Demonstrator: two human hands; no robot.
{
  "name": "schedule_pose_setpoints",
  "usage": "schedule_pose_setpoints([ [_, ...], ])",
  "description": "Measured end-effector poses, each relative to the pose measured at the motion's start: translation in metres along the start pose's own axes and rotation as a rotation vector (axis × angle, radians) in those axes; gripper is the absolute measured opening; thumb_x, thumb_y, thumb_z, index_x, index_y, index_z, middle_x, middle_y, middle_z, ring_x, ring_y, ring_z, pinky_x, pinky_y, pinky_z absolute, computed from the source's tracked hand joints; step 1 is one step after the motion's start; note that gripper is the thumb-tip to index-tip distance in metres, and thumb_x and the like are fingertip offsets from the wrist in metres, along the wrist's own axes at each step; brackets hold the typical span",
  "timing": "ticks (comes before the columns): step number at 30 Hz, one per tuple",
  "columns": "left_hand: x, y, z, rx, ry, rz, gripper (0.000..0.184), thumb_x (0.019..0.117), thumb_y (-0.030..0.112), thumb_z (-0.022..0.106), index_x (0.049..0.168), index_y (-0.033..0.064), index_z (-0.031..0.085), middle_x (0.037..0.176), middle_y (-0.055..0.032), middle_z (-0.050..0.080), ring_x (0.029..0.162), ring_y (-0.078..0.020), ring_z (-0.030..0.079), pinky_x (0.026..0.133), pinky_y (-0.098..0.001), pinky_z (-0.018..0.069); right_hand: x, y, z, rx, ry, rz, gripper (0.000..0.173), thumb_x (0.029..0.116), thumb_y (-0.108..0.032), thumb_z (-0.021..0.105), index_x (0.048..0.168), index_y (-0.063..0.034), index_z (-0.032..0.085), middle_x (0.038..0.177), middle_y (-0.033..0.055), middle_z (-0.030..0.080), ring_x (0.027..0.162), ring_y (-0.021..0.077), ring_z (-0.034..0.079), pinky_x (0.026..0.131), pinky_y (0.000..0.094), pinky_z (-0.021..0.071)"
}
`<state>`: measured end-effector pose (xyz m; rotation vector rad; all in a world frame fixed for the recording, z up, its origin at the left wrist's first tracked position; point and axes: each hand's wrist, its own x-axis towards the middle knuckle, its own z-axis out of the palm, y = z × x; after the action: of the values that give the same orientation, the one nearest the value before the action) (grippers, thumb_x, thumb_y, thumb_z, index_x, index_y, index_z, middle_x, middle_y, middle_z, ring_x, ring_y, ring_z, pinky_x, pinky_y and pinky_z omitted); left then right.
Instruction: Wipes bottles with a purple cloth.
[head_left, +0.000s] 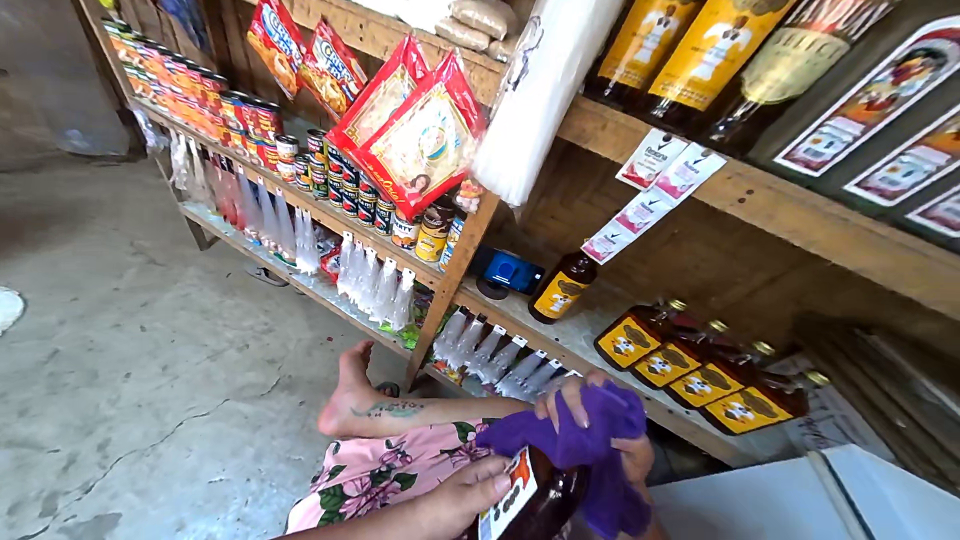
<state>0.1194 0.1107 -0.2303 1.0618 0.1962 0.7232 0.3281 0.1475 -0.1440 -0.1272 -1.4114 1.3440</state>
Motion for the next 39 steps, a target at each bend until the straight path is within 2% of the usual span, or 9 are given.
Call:
schedule_pose_setpoints([
  [5,-0.005,-0.002,-0.006,-0.027,-0.111,-0.006,0.055,0.0806,0.075,0.066,0.102,0.0244,0.071,0.091,0.0154,0.073,0.084,0.0049,0.067,0.077,-0.0173,0.0551,0.001,0.021,0.016,0.011,-0.003,0.058,0.043,0.0895,-0.034,0.071,0.13,-0.0248,0.063,0.1,-0.0032,0.071,0.093,0.0122,0.068,0.088,0.0354,0.0555],
  [8,-0.011,0.018,0.008,0.064,0.048,-0.002,0.086,0.0744,0.084,0.061,0.115,0.0082,0.062,0.1,0.0116,0.071,0.093,0.0035,0.067,0.084,-0.0191,0.0557,0.005,0.013,0.03,-0.287,0.188,0.125,0.043,0.0894,-0.021,0.069,0.131,-0.0171,0.061,0.107,-0.006,0.071,0.097,0.0042,0.066,0.089,0.0248,0.0552],
  [10,-0.01,0.003,-0.003,-0.03,0.041,0.003,0.087,0.0796,0.078,0.063,0.129,0.0067,0.056,0.11,0.0066,0.072,0.102,-0.0026,0.068,0.092,-0.0254,0.0563,0.014,0.007,0.041,-0.441,0.294,0.164,0.04,0.0901,-0.008,0.065,0.129,-0.0045,0.056,0.113,-0.0021,0.07,0.103,0.0042,0.066,0.093,0.0232,0.0556],
  [14,-0.007,-0.002,-0.005,-0.128,0.127,-0.027,0.076,0.0812,0.072,0.068,0.125,0.0121,0.056,0.103,0.0063,0.074,0.096,-0.0057,0.071,0.088,-0.0272,0.0586,0.021,0.009,0.038,-0.891,0.239,0.157,0.04,0.0982,-0.011,0.057,0.135,0.0053,0.055,0.133,0.0084,0.063,0.12,0.0062,0.06,0.104,0.0238,0.0504],
  [17,-0.006,-0.002,-0.002,-0.143,0.224,-0.049,0.083,0.0802,0.073,0.069,0.129,0.0086,0.051,0.103,0.0038,0.073,0.095,-0.008,0.071,0.087,-0.0291,0.0595,0.017,0.016,0.033,-1.183,0.177,0.098,0.044,0.1,-0.018,0.055,0.141,-0.0015,0.059,0.145,0.0163,0.057,0.134,0.0173,0.055,0.112,0.0334,0.0458],
  [22,-0.006,-0.009,-0.002,-0.191,0.247,0.048,0.077,0.082,0.069,0.07,0.125,0.0083,0.051,0.1,0.0022,0.073,0.093,-0.0091,0.072,0.086,-0.03,0.0594,0.0,0.027,0.042,-0.894,0.213,0.118,0.047,0.1048,-0.023,0.05,0.148,-0.0045,0.053,0.162,0.0161,0.037,0.151,0.019,0.034,0.124,0.0351,0.032],
  [28,-0.013,0.036,0.028,-0.133,0.38,0.01,0.027,0.0966,0.032,0.058,0.111,0.0087,0.053,0.086,0.008,0.071,0.08,-0.0018,0.071,0.079,-0.0212,0.0596,-0.021,0.03,0.056,-0.705,0.299,0.092,0.048,0.1036,-0.022,0.053,0.15,-0.0067,0.049,0.153,-0.0036,0.052,0.139,0.0023,0.047,0.117,0.0269,0.039],
  [33,-0.005,-0.007,0.0,-0.199,0.321,0.18,0.066,0.0839,0.058,0.075,0.122,0.0087,0.053,0.098,0.0017,0.075,0.089,-0.0096,0.073,0.084,-0.0302,0.0606,-0.033,0.025,0.049,-0.754,0.162,0.121,0.047,0.1041,-0.035,0.054,0.15,-0.0222,0.054,0.152,-0.0087,0.053,0.14,0.0045,0.047,0.119,0.0297,0.0384],
  [39,0.001,-0.005,0.002,-0.291,0.52,0.102,0.043,0.1028,0.041,0.052,0.127,0.006,0.049,0.099,-0.0056,0.074,0.091,-0.015,0.074,0.085,-0.0352,0.0614,-0.038,0.042,0.045,-1.069,-0.102,0.015,0.046,0.1057,-0.035,0.052,0.151,-0.0298,0.05,0.171,0.0107,0.016,0.156,0.0221,0.021,0.127,0.0423,0.0279],
])
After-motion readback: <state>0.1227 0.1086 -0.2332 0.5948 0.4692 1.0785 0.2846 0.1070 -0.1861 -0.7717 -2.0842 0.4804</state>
